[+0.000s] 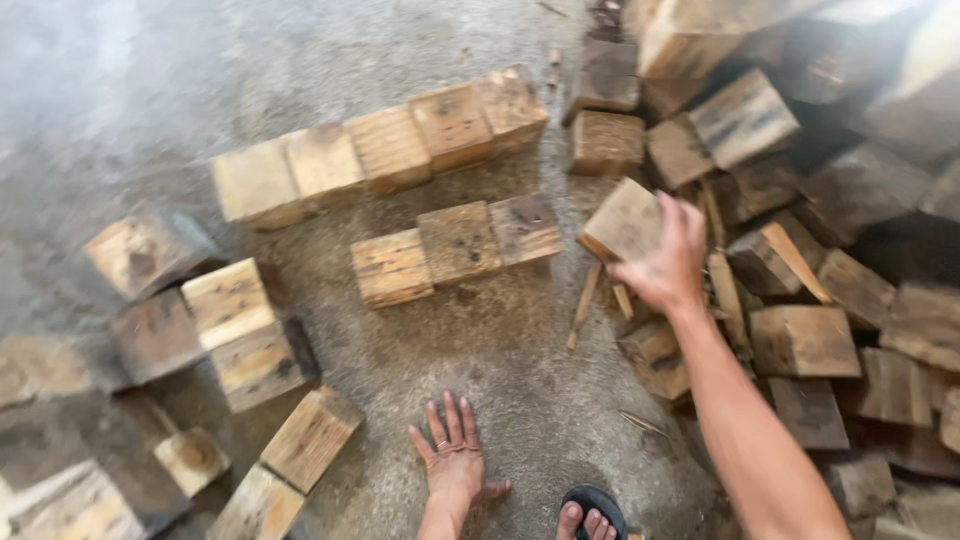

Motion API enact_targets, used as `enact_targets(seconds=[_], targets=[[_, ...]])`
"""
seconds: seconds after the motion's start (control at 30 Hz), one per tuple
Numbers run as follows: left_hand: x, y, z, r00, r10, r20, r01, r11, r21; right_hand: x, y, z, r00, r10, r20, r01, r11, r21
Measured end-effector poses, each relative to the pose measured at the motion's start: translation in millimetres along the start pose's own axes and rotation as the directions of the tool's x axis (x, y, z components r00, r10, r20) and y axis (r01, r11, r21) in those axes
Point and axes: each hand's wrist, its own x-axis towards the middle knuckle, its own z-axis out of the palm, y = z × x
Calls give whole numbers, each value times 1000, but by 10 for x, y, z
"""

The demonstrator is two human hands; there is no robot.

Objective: The person picks up small wooden blocks from a pile on the concrete floor and arranges them into rows and a grid pattern, then sweeps the arranged blocks back into a pile and continues picking up and repositioning blocks by hand.

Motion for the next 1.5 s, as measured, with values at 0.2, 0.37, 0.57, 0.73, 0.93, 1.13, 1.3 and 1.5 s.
enact_targets(seconds=[0.2,0.37,0.57,0.73,0.93,1.13,1.3,1.5], targets=[[82,-82,127,999,23,-47,-23,1000,-8,-1386,-813,234,990,130,47,-137,967,215],[86,-101,184,997,23,-80,-21,1000,17,-1486,-1318,1065,962,274,4,-265,928,263],[118,-118,222,993,41,-113,-42,999,-2,-1267,-1347,1382,938,270,-218,-233,955,183],[123,-130,244,993,55,-107,-54,998,9,-1286,-1355,1349,943,272,-191,-248,959,138],[91,-126,208,994,50,-101,-52,999,-10,-1356,-1512,1334,949,308,-75,-285,933,220],[54,-121,194,992,56,-117,-58,998,-14,-1459,-1777,1469,957,291,-16,-277,923,266],[34,-131,207,989,63,-131,-67,998,-20,-1436,-1774,1462,977,212,29,-211,937,278],[7,-131,184,989,68,-132,-70,997,-15,-1442,-1743,1325,971,207,119,-233,934,273]])
